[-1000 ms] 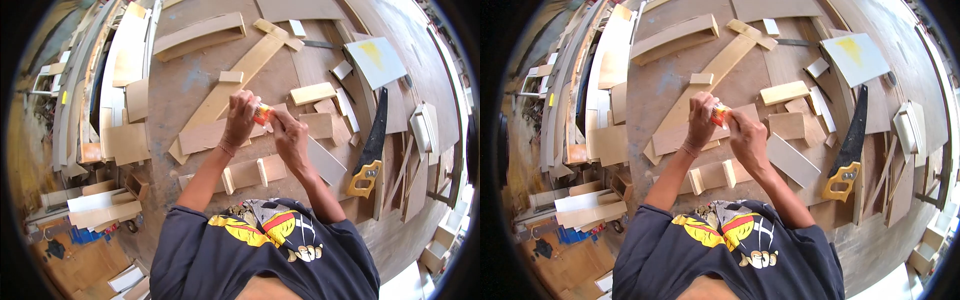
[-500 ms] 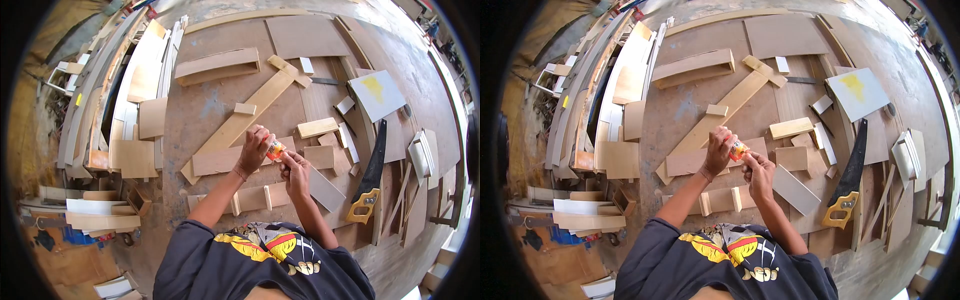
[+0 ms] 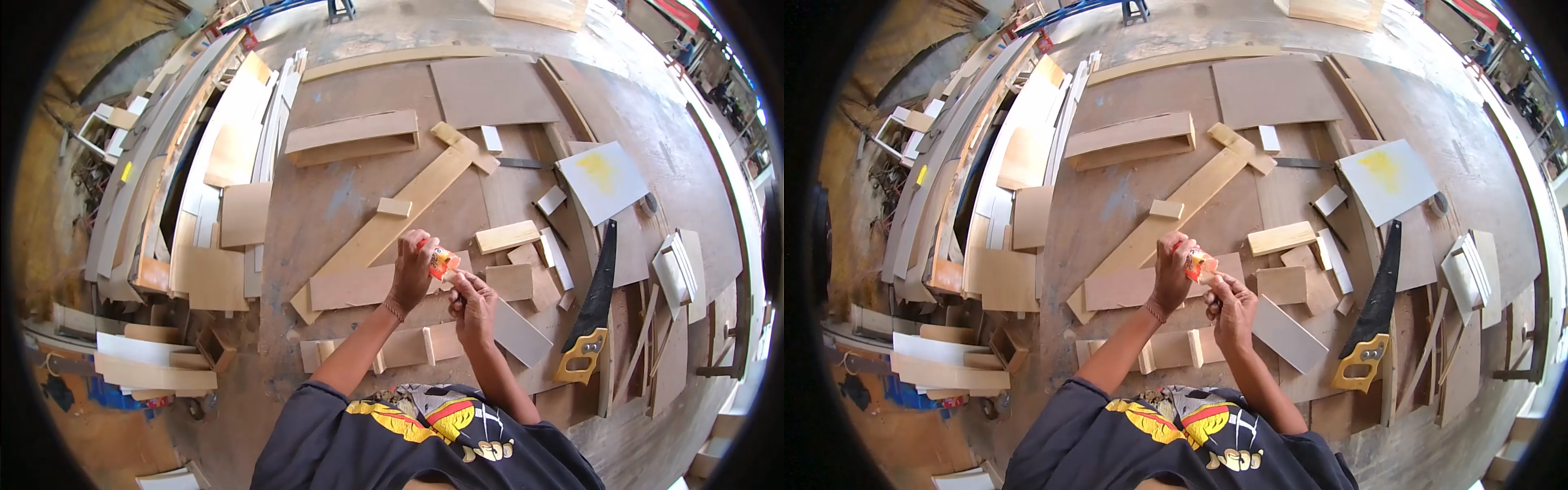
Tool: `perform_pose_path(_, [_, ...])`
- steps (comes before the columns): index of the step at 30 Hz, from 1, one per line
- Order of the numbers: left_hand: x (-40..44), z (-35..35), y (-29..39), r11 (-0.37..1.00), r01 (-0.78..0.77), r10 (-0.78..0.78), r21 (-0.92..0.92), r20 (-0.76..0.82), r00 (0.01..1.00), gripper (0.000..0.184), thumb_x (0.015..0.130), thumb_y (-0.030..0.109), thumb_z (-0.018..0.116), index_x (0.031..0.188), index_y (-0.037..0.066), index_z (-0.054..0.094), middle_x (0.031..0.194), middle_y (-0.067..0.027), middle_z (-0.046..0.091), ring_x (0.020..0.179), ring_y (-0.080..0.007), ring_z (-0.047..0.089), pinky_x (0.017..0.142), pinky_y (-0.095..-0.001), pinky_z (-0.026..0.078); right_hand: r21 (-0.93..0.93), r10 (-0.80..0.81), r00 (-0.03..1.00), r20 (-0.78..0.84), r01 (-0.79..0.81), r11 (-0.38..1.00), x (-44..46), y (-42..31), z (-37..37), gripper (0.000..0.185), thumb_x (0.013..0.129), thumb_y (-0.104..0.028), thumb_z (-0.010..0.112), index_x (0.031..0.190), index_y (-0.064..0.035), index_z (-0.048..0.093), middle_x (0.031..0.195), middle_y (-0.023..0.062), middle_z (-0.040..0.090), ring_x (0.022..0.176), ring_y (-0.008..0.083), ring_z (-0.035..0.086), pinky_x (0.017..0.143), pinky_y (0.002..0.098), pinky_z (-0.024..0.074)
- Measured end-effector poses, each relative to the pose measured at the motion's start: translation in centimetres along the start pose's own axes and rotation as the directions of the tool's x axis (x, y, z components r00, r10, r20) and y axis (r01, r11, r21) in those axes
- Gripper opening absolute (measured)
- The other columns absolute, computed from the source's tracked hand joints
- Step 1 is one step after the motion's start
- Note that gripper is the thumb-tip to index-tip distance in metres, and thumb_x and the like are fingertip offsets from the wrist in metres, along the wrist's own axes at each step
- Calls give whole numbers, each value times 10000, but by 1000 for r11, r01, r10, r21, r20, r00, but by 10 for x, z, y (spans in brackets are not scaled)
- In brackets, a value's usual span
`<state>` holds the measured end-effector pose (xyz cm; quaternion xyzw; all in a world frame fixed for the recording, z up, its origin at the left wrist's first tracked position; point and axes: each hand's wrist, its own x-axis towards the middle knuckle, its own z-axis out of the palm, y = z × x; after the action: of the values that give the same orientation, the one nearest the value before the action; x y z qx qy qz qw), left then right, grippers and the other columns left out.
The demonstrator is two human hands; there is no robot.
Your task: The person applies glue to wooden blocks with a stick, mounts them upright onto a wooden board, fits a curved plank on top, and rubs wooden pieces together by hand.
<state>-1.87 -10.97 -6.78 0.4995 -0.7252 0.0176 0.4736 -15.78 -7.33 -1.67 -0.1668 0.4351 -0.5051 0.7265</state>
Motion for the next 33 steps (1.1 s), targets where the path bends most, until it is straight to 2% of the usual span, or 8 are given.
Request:
perform_pose_path(8, [6, 13, 6, 994, 105, -105, -11, -2, 995, 424, 759, -17, 600, 1151, 33, 446, 1088, -174, 439, 1008, -347, 459, 871, -432, 409, 217, 139, 988, -72, -121, 969, 6, 2, 2, 181, 919, -123, 566, 1037, 15, 566, 650, 15, 523, 524, 75, 482, 456, 197, 387])
perform_pose_path(10, [6, 17, 9, 983, 181, -182, -39, -32, 983, 393, 766, -5, 597, 1127, 22, 443, 1069, -176, 432, 1002, -349, 448, 869, -431, 401, 282, 179, 976, -125, -138, 949, 6, 0, 2, 174, 919, -120, 565, 1050, -6, 570, 677, -8, 521, 517, 32, 439, 444, 161, 383])
perform_pose_path(16, [-4, 35, 3, 945, 317, -317, -76, 15, 948, 404, 757, 30, 613, 1129, 16, 454, 1033, -159, 462, 983, -334, 447, 885, -421, 375, 286, 112, 986, -124, -73, 956, 10, 10, -17, 202, 922, -129, 571, 1075, 3, 566, 674, 9, 539, 518, 52, 473, 447, 174, 408])
perform_pose_path(20, [-12, 46, -8, 912, 409, -409, -18, 34, 912, 401, 713, -19, 656, 1086, 57, 530, 997, -97, 555, 958, -286, 525, 834, -384, 433, 201, 25, 995, -93, -6, 980, 13, 5, -25, 220, 921, -151, 580, 1103, -29, 568, 715, 16, 576, 547, 50, 510, 448, 156, 415])
perform_pose_path(22, [-13, 46, -10, 831, 556, -553, -18, 95, 828, 410, 702, -17, 672, 1081, 65, 537, 1033, -104, 583, 958, -304, 559, 833, -397, 453, 190, 7, 996, -92, 11, 982, 19, 8, -30, 216, 920, -157, 584, 1100, -39, 568, 729, 22, 587, 556, 56, 525, 459, 159, 425])
perform_pose_path(26, [-11, 54, -35, 879, 471, -461, -71, 123, 879, 407, 720, 26, 687, 1092, 80, 530, 1029, -117, 617, 916, -326, 604, 785, -411, 484, 176, 13, 998, -58, -2, 984, 22, 8, -31, 189, 924, -184, 584, 1075, -73, 570, 734, 22, 591, 570, 74, 543, 496, 177, 452])
perform_pose_path(30, [-8, 64, -48, 768, 640, -615, -18, 259, 745, 358, 778, 133, 686, 1094, 95, 522, 978, -147, 653, 893, -349, 636, 710, -416, 511, 171, 77, 996, -35, -70, 983, 25, 7, -32, 158, 930, -202, 572, 1041, -89, 568, 729, 22, 588, 582, 79, 549, 518, 184, 462])
perform_pose_path(33, [-12, 59, -46, 630, 774, -728, 66, 397, 559, 541, 679, 97, 770, 1141, 68, 489, 1101, -165, 626, 966, -358, 617, 811, -432, 497, 118, -2, 998, 63, -5, 993, 24, 11, -43, 110, 936, -198, 551, 971, -97, 572, 745, 30, 595, 581, 74, 536, 508, 192, 453])
